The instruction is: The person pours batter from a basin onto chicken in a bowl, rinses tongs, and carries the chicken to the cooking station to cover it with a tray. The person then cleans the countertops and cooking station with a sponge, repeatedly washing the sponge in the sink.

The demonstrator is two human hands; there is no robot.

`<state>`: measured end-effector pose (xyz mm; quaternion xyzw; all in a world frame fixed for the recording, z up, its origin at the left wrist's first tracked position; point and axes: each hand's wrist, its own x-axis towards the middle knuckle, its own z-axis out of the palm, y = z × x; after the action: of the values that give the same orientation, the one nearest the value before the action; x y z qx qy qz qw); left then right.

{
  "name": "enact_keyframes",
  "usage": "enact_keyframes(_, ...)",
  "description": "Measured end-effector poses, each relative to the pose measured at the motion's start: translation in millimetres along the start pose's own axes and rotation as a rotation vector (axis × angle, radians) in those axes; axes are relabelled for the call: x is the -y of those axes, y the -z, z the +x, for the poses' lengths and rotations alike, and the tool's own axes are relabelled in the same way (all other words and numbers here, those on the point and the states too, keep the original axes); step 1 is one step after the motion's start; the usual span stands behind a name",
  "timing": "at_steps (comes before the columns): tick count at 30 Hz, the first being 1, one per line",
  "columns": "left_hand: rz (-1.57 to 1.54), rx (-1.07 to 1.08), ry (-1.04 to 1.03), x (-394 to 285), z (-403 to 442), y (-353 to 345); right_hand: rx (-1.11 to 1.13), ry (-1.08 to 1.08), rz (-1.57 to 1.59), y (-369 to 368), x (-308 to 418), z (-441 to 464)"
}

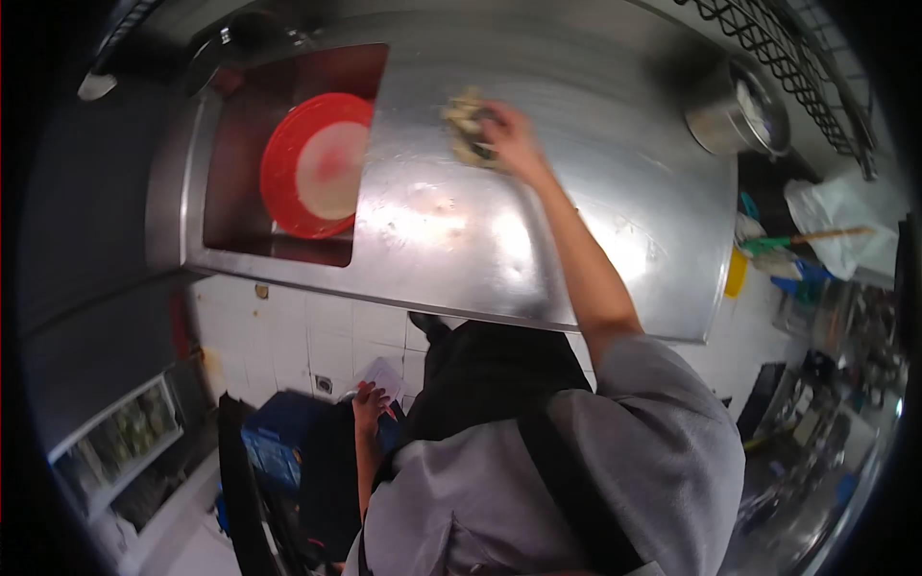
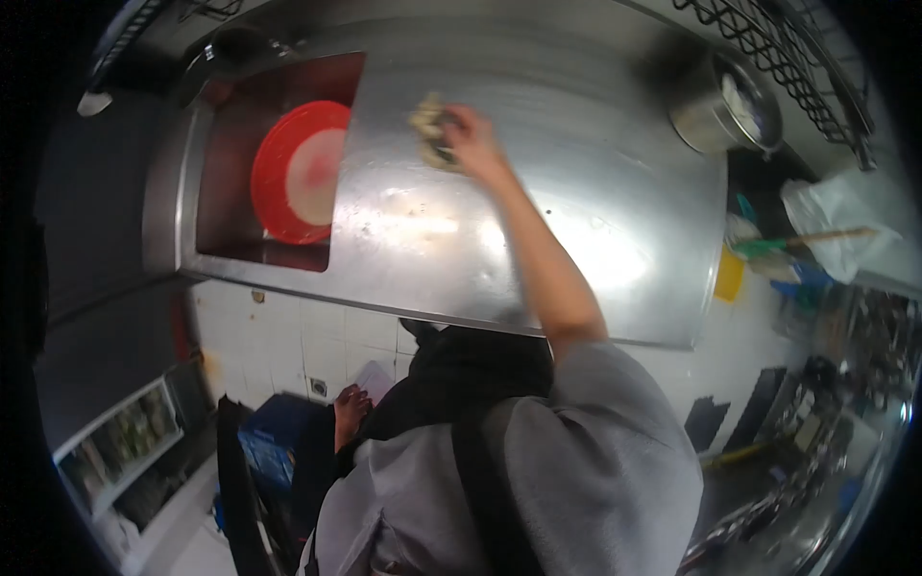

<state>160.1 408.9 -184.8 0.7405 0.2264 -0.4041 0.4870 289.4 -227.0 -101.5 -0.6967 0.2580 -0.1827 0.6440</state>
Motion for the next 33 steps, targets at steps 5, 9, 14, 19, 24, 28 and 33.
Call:
enact_keyframes(5,0.338,0.193,0.042,42,70,59,-0.597,-0.088,-0.262,213,-33,-169)
enact_keyframes(9,0.901,0.533,-0.708,109,176,125,-0.75,-0.027,-1.016,221,-125,-258)
enact_keyframes(14,0.2,0.233,0.051,-63,151,135,-0.812,0.109,-0.864,26,-104,-183)
enact_keyframes(19,0.144,0.138,-0.177,-139,156,160,-0.628,0.437,-0.806,-181,-73,-52)
enact_keyframes(24,0.237,0.202,-0.184,-130,154,201,-0.234,0.365,-0.291,-299,-30,18)
enact_keyframes(28,0.199,0.116,-0.064,-78,147,236,-0.318,0.236,-0.332,-252,-9,-32)
enact_keyframes(33,0.836,0.478,-0.584,93,207,324,-0.626,0.022,-0.455,-65,-3,-200)
